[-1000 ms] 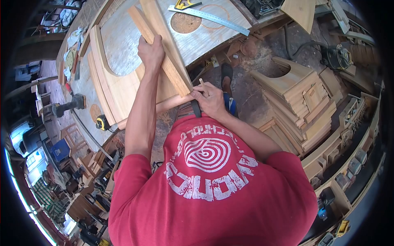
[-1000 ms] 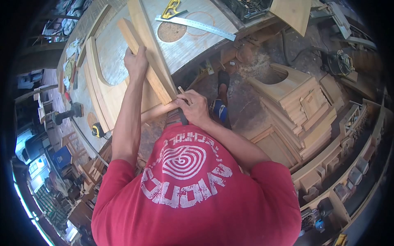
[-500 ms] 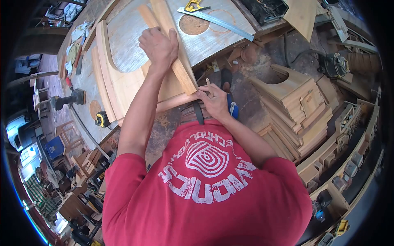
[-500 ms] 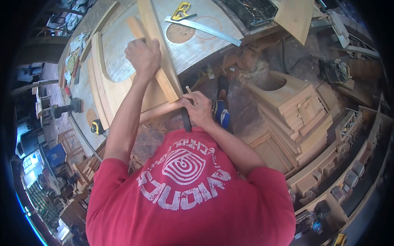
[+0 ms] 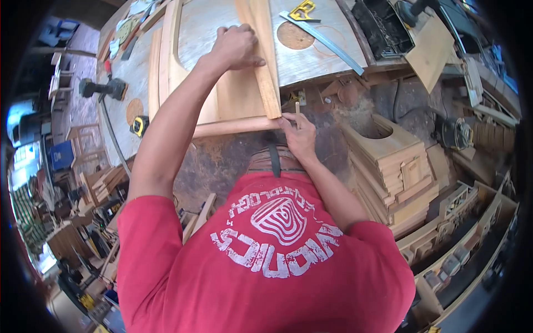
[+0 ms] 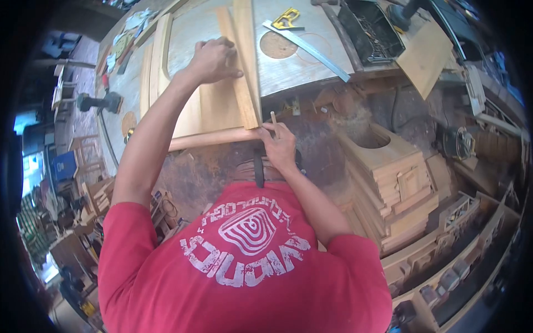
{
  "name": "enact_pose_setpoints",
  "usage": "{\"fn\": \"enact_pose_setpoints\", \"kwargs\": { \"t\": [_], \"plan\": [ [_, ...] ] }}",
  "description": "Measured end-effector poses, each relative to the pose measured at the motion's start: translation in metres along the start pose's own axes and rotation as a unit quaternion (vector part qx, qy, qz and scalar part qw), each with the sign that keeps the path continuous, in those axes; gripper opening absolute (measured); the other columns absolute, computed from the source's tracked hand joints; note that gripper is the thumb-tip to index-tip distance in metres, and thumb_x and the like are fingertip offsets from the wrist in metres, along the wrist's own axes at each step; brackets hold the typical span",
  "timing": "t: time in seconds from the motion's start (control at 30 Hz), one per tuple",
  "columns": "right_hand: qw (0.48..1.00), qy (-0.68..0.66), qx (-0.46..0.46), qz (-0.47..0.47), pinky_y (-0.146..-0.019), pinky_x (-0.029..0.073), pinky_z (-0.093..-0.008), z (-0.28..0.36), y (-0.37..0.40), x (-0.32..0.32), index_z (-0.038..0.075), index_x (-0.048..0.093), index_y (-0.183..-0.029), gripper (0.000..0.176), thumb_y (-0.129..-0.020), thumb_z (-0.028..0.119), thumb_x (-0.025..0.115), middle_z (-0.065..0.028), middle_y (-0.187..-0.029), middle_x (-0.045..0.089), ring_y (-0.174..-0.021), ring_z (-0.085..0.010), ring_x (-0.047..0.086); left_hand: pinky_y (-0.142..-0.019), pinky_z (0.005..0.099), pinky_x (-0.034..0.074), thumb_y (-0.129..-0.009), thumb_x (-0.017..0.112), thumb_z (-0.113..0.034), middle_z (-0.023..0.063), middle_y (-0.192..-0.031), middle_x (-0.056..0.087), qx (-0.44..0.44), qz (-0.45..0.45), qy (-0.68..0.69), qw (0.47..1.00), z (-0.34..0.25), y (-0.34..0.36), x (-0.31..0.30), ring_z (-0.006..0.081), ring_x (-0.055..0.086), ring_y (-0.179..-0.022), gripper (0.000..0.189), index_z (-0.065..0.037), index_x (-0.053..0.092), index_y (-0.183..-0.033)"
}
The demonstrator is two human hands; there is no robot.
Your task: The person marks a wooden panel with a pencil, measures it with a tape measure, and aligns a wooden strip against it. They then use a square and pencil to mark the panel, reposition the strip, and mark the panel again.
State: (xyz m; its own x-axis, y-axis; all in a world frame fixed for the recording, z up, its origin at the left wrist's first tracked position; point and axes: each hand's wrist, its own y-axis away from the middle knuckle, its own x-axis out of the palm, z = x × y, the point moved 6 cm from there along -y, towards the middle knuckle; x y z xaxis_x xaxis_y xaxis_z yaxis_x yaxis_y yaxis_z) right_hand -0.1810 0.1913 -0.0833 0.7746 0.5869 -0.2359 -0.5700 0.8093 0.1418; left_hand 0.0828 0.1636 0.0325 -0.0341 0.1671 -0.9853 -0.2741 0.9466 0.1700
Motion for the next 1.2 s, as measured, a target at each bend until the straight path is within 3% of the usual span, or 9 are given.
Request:
{"fn": "enact_pose_setpoints", "kwargs": {
  "t": [0.07,0.17,0.27,0.37,0.5,0.7,0.8,1.03,1.2],
  "plan": [
    [1.000,0.017,0.008,0.006,-0.073,0.049,-0.0331,0.008,0.003,-0.005,-0.001,0.076,-0.105,0.026,-0.089,0.021,0.079,-0.0101,-0.093,0.069,-0.080,-0.0180,0.063,-0.104,0.0536,0.037,-0.077,0.084,-0.052,0.0120,-0.131,0.065,-0.014,0.061,-0.045,0.997,-0.006,-0.008,-0.006,0.0306,0.058,-0.124,0.056,-0.005,0.077,-0.108],
    [0.999,0.004,0.006,-0.031,-0.073,0.049,-0.0330,0.008,0.012,-0.020,-0.001,0.075,-0.102,0.021,-0.092,0.017,0.074,-0.0099,-0.095,0.068,-0.079,-0.0185,0.062,-0.111,0.0627,0.034,-0.073,0.087,-0.049,0.0136,-0.121,0.067,0.013,0.040,-0.049,0.998,-0.011,-0.011,-0.014,0.0344,0.060,-0.122,0.057,-0.004,0.076,-0.105],
    [0.992,-0.051,-0.065,-0.095,-0.071,0.048,-0.0326,0.022,0.027,-0.047,0.000,0.072,-0.099,0.013,-0.095,0.011,0.068,-0.0106,-0.093,0.067,-0.075,-0.0180,0.059,-0.115,0.0682,0.029,-0.070,0.089,-0.048,0.0167,-0.114,0.067,0.020,0.064,-0.037,0.997,-0.017,-0.017,-0.022,0.0363,0.062,-0.118,0.059,0.000,0.075,-0.102],
    [0.968,-0.008,-0.205,-0.146,-0.069,0.044,-0.0301,0.074,0.058,-0.066,-0.001,0.070,-0.100,0.021,-0.102,0.018,0.060,-0.0036,-0.086,0.062,-0.074,-0.0130,0.053,-0.116,0.0680,0.029,-0.070,0.089,-0.048,0.0179,-0.112,0.068,0.029,0.077,-0.053,0.995,-0.022,-0.016,-0.025,0.0361,0.064,-0.117,0.060,0.000,0.074,-0.104],
    [0.976,-0.070,-0.206,-0.028,-0.070,0.046,-0.0317,0.106,0.078,-0.025,-0.002,0.068,-0.097,0.019,-0.099,0.016,0.062,-0.0104,-0.087,0.065,-0.075,-0.0178,0.058,-0.116,0.0674,0.029,-0.071,0.089,-0.049,0.0191,-0.110,0.070,0.063,0.048,-0.055,0.995,-0.019,-0.018,-0.021,0.0372,0.065,-0.115,0.061,0.000,0.074,-0.105],
    [0.928,0.134,-0.335,-0.094,-0.072,0.055,-0.0431,0.148,0.055,0.061,-0.006,0.068,-0.108,0.020,-0.093,0.006,0.064,-0.0219,-0.091,0.065,-0.081,-0.0342,0.067,-0.114,0.0667,0.030,-0.073,0.089,-0.046,0.0196,-0.108,0.073,0.087,0.057,-0.028,0.994,-0.017,-0.017,-0.020,0.0361,0.066,-0.117,0.058,-0.003,0.074,-0.108],
    [0.927,0.151,-0.318,-0.129,-0.072,0.054,-0.0436,0.129,0.037,0.083,-0.007,0.068,-0.111,0.023,-0.092,0.004,0.063,-0.0213,-0.093,0.065,-0.081,-0.0370,0.067,-0.111,0.0696,0.032,-0.074,0.089,-0.044,0.0184,-0.110,0.074,0.101,0.059,-0.018,0.993,-0.018,-0.020,-0.019,0.0350,0.066,-0.118,0.056,-0.004,0.073,-0.109],
    [0.898,0.174,-0.360,-0.184,-0.068,0.052,-0.0438,0.156,0.042,0.086,-0.005,0.066,-0.111,0.031,-0.103,0.025,0.063,-0.0211,-0.087,0.062,-0.076,-0.0361,0.064,-0.108,0.0748,0.035,-0.076,0.087,-0.043,0.0145,-0.114,0.074,0.120,0.060,-0.023,0.991,-0.018,-0.023,-0.012,0.0343,0.066,-0.119,0.057,-0.005,0.071,-0.115],
    [0.930,0.168,-0.294,-0.145,-0.068,0.053,-0.0442,0.124,0.029,0.092,-0.004,0.066,-0.108,0.028,-0.100,0.024,0.066,-0.0208,-0.088,0.063,-0.076,-0.0379,0.065,-0.109,0.0743,0.035,-0.077,0.087,-0.043,0.0131,-0.117,0.074,0.118,0.071,-0.029,0.990,-0.022,-0.025,-0.017,0.0330,0.066,-0.120,0.058,-0.006,0.070,-0.118]
  ]
}}
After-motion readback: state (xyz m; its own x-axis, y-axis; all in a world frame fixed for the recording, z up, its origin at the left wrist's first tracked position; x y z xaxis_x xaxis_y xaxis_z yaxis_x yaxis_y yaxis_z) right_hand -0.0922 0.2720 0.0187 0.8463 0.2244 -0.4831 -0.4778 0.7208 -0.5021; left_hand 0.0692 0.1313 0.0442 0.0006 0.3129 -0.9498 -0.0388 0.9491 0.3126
